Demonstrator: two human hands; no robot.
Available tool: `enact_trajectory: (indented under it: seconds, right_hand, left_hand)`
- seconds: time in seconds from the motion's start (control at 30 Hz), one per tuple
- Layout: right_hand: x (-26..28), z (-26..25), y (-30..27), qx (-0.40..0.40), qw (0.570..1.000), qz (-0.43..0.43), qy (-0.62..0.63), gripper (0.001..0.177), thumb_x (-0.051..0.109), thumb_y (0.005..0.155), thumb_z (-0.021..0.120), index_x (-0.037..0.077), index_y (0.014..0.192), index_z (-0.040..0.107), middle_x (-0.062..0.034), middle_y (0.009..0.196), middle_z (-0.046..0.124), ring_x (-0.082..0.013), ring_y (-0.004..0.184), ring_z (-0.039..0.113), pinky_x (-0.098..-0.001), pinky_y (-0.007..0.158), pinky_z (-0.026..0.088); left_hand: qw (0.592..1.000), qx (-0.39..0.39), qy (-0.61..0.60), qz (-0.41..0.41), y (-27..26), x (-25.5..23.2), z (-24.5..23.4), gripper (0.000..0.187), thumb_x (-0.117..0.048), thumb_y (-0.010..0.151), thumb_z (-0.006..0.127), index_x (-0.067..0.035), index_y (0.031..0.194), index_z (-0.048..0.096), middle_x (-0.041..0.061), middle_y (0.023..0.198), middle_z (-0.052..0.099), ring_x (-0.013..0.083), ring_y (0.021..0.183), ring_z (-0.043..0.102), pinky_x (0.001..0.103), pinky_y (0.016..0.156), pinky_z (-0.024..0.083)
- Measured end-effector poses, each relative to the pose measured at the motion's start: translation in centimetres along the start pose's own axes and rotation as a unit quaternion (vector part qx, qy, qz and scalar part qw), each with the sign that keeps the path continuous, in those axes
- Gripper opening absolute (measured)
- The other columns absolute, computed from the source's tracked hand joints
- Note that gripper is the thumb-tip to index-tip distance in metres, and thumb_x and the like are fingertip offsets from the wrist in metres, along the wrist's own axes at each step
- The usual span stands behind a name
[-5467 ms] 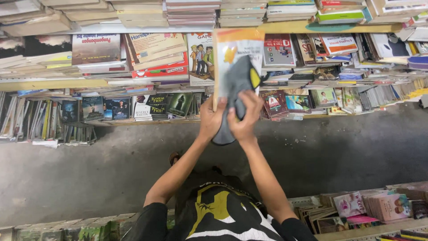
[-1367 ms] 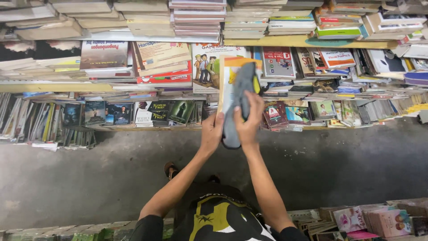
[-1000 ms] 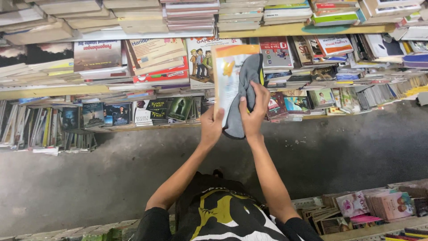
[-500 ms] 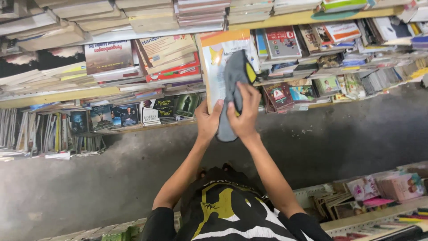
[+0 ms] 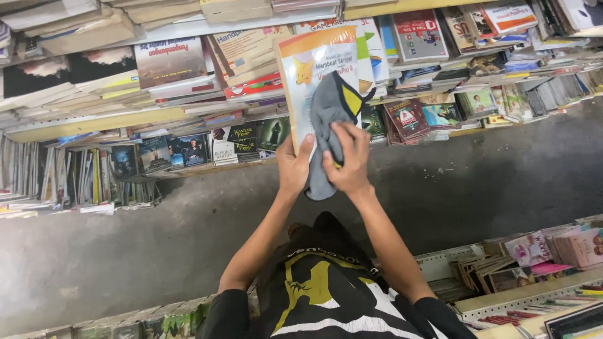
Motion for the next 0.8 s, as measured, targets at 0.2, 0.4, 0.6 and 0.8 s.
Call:
enact_trajectory:
  seconds: [0.2, 0.4, 0.6, 0.8]
  right_hand:
    - [0.5, 0.7, 4.6, -0.043, 0.998, 0.035, 0.003, 0.045, 0.022, 0.097, 0.064, 0.003, 0.138, 0.059, -0.0187, 0.122, 0.053, -0.0394, 0.113, 0.054, -0.0514, 0.100, 0.041]
    - [0.7, 1.5, 1.0, 0.011, 1.000, 0.013, 0.011, 0.048, 0.024, 0.089, 0.068, 0.004, 0.133, 0.065, -0.0181, 0.122, 0.058, -0.0395, 0.111, 0.057, -0.0510, 0.098, 0.043]
    - [-0.5, -1.0, 5.9, -0.030, 0.998, 0.052, 0.008, 0.044, 0.026, 0.100, 0.061, 0.005, 0.138, 0.058, -0.0175, 0.121, 0.053, -0.0396, 0.110, 0.054, -0.0523, 0.097, 0.041]
    - [-2.6, -0.9, 2.5, -0.003, 1.000, 0.001, 0.025, 0.048, 0.027, 0.088, 0.070, 0.003, 0.130, 0.066, -0.0168, 0.125, 0.059, -0.0379, 0.116, 0.057, -0.0496, 0.100, 0.044]
  left_hand:
    - [1.000, 0.003, 0.003, -0.019, 0.2, 0.4, -0.8, 0.029, -0.023, 0.101, 0.065, -0.011, 0.075, 0.060, -0.002, 0.057, 0.058, 0.0035, 0.058, 0.050, 0.025, 0.054, 0.043]
    - [1.000, 0.013, 0.013, -0.009, 1.0, 2.3, -2.0, 0.034, -0.029, 0.104, 0.061, -0.013, 0.074, 0.058, -0.002, 0.056, 0.054, 0.0047, 0.055, 0.047, 0.024, 0.055, 0.041]
    - [1.000, 0.018, -0.008, 0.000, 1.4, -1.8, 0.5, 0.034, -0.029, 0.103, 0.061, -0.011, 0.075, 0.057, -0.003, 0.058, 0.054, 0.0049, 0.057, 0.043, 0.025, 0.056, 0.041]
    - [0.999, 0.014, -0.031, 0.015, 2.4, 0.3, 3.0, 0.032, -0.025, 0.105, 0.058, -0.013, 0.075, 0.056, -0.002, 0.059, 0.049, 0.0050, 0.059, 0.045, 0.023, 0.059, 0.040]
Point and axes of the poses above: each hand's wrist, its own y-axis towards the middle knuckle, its own z-axis out of the palm, x = y × z, the point moved 2 cm from there along y, towards the middle knuckle
